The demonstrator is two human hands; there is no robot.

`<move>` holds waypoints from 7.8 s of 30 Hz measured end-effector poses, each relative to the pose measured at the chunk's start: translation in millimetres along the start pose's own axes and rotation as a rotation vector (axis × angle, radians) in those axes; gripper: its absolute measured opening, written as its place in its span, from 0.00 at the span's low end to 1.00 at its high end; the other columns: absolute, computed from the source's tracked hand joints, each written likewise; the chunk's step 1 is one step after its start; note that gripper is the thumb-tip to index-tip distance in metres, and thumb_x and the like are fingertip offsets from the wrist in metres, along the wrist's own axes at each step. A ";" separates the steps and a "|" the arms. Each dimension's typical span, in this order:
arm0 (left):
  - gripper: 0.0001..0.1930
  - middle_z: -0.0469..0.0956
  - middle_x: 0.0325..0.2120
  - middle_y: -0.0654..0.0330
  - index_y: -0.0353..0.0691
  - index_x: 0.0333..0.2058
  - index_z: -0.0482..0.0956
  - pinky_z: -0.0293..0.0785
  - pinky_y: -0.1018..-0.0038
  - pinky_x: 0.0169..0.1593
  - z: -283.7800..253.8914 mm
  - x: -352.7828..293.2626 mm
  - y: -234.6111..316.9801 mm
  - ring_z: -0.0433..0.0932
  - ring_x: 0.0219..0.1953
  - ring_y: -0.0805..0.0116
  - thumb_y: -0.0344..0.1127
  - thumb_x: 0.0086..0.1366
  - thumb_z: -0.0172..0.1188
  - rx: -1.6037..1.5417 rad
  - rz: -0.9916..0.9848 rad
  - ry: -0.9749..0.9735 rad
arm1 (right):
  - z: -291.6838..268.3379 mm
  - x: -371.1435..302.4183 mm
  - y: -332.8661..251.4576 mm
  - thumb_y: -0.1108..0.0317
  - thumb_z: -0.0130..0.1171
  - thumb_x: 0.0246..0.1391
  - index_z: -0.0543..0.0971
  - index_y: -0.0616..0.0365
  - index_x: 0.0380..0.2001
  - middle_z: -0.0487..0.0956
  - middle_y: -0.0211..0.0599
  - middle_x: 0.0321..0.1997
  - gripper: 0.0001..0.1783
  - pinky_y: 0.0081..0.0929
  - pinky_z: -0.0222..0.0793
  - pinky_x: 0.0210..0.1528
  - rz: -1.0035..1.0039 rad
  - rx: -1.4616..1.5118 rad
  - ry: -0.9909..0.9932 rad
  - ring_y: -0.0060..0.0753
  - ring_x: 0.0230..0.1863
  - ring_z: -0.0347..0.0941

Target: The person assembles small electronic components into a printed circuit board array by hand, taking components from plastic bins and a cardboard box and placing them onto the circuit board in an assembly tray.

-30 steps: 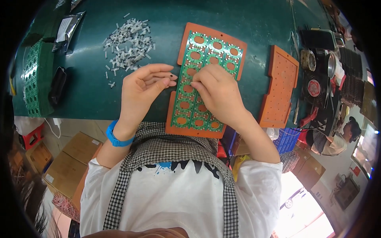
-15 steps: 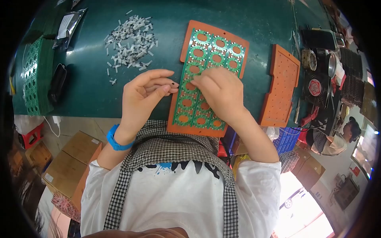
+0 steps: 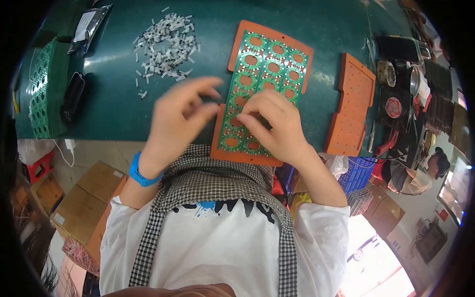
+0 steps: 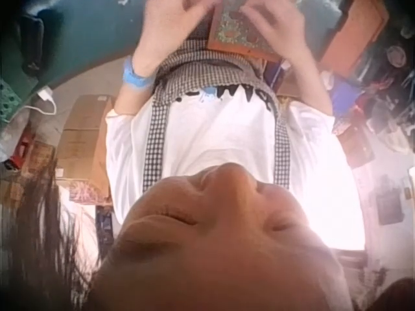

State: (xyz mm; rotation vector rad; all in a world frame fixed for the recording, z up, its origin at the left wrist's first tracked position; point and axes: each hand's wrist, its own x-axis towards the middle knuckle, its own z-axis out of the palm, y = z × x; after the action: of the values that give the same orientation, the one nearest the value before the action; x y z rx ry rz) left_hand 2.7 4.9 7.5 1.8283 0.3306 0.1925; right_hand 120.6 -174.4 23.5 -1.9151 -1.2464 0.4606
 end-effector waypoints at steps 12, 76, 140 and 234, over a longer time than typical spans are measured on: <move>0.05 0.74 0.34 0.62 0.41 0.30 0.80 0.67 0.66 0.43 -25.7 21.5 -28.5 0.70 0.40 0.58 0.30 0.52 0.65 0.717 0.280 0.403 | 4.5 4.0 1.3 0.75 0.62 0.45 0.74 0.58 0.27 0.73 0.35 0.30 0.07 0.34 0.67 0.34 -0.026 -0.275 -0.032 0.40 0.33 0.71; 0.19 0.80 0.27 0.54 0.33 0.43 0.66 0.78 0.79 0.34 8.3 -38.6 1.8 0.81 0.28 0.71 0.22 0.56 0.65 -1.209 -0.520 -0.625 | 7.0 -36.4 -28.2 0.76 0.68 0.43 0.82 0.61 0.32 0.78 0.35 0.34 0.09 0.21 0.69 0.28 -0.042 0.431 -0.130 0.29 0.29 0.74; 0.09 0.77 0.32 0.60 0.36 0.39 0.78 0.74 0.78 0.36 9.9 -32.3 -27.8 0.77 0.32 0.72 0.22 0.59 0.58 -0.190 0.097 0.194 | 2.4 -10.5 -19.8 0.72 0.58 0.51 0.75 0.59 0.32 0.75 0.37 0.33 0.05 0.34 0.72 0.30 0.017 -0.295 -0.216 0.41 0.32 0.75; 0.20 0.76 0.36 0.60 0.36 0.51 0.71 0.75 0.78 0.37 35.2 -38.3 18.8 0.77 0.31 0.75 0.19 0.59 0.56 -0.304 0.045 -0.199 | -10.2 -43.8 -8.9 0.71 0.70 0.40 0.77 0.59 0.31 0.78 0.36 0.35 0.14 0.28 0.72 0.36 -0.068 0.062 0.002 0.37 0.33 0.76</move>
State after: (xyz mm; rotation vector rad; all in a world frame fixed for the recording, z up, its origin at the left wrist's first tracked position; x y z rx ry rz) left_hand -20.6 -44.3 17.2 1.5395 0.1129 0.0854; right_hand 102.3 -215.6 31.8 -1.8145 -1.2776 0.4569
